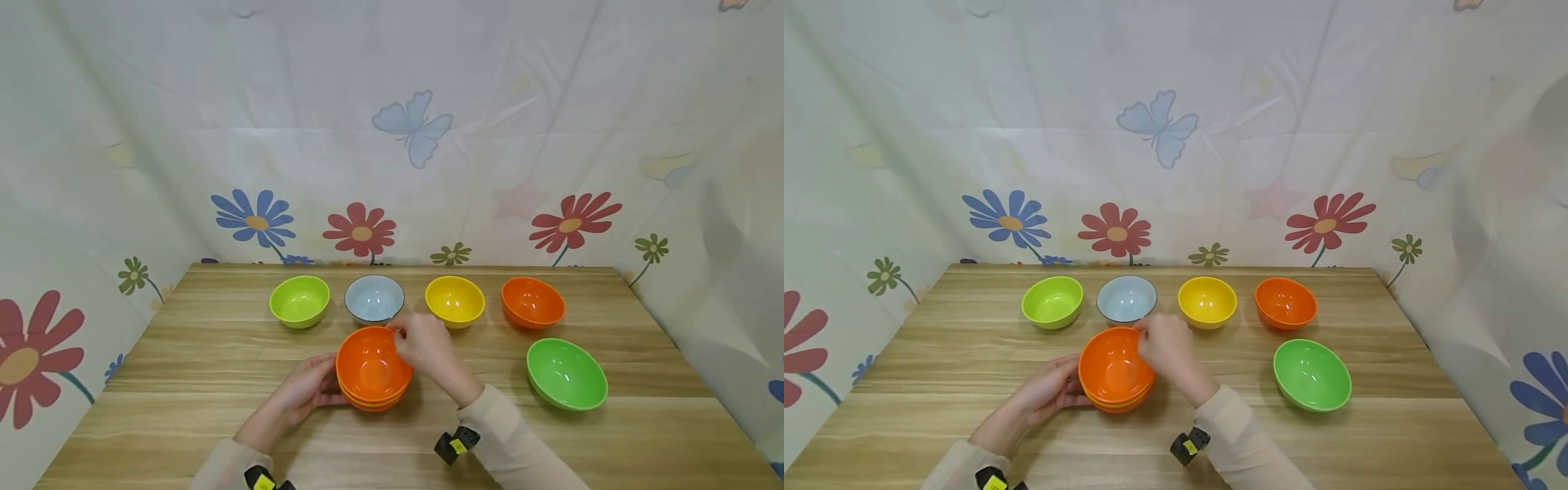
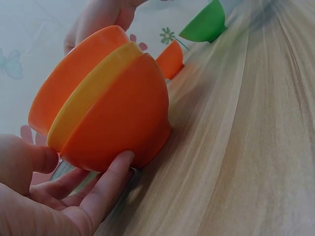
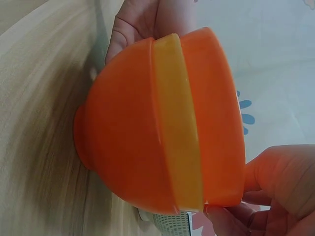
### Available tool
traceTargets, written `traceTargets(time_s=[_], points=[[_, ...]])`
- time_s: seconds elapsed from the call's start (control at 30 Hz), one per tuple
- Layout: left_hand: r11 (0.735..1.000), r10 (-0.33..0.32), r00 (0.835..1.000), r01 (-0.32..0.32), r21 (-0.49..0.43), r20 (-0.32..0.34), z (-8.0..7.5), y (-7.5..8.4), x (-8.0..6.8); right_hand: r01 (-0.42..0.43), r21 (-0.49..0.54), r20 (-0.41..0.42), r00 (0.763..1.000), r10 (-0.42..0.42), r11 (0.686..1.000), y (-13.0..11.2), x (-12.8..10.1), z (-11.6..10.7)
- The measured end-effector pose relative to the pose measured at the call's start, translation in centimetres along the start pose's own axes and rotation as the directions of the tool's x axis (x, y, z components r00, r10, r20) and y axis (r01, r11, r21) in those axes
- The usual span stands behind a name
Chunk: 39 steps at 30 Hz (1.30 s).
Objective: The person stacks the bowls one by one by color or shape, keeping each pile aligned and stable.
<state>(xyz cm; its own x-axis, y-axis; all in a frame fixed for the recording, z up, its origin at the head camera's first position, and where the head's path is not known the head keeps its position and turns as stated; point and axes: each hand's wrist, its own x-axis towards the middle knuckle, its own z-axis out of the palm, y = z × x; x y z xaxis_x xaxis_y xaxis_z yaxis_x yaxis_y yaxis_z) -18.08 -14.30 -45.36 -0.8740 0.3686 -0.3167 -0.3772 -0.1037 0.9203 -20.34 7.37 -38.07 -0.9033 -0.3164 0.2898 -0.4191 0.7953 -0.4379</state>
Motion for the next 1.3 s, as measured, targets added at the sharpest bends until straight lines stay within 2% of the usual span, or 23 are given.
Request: traceTargets(time_s=[0.9,1.3], points=[[1.000,0.006,1.000,-0.006,0.014,0.000,0.13,-0.05,0.00,-0.044,-0.021,-0.016,0.999,0.044,0.999,0.04,0.05,0.53],[1.000,0.005,1.000,-0.005,0.013,0.007,0.11,-0.01,0.00,-0.065,-0.023,0.027,0.997,0.066,0.998,0.04,0.26,0.59]])
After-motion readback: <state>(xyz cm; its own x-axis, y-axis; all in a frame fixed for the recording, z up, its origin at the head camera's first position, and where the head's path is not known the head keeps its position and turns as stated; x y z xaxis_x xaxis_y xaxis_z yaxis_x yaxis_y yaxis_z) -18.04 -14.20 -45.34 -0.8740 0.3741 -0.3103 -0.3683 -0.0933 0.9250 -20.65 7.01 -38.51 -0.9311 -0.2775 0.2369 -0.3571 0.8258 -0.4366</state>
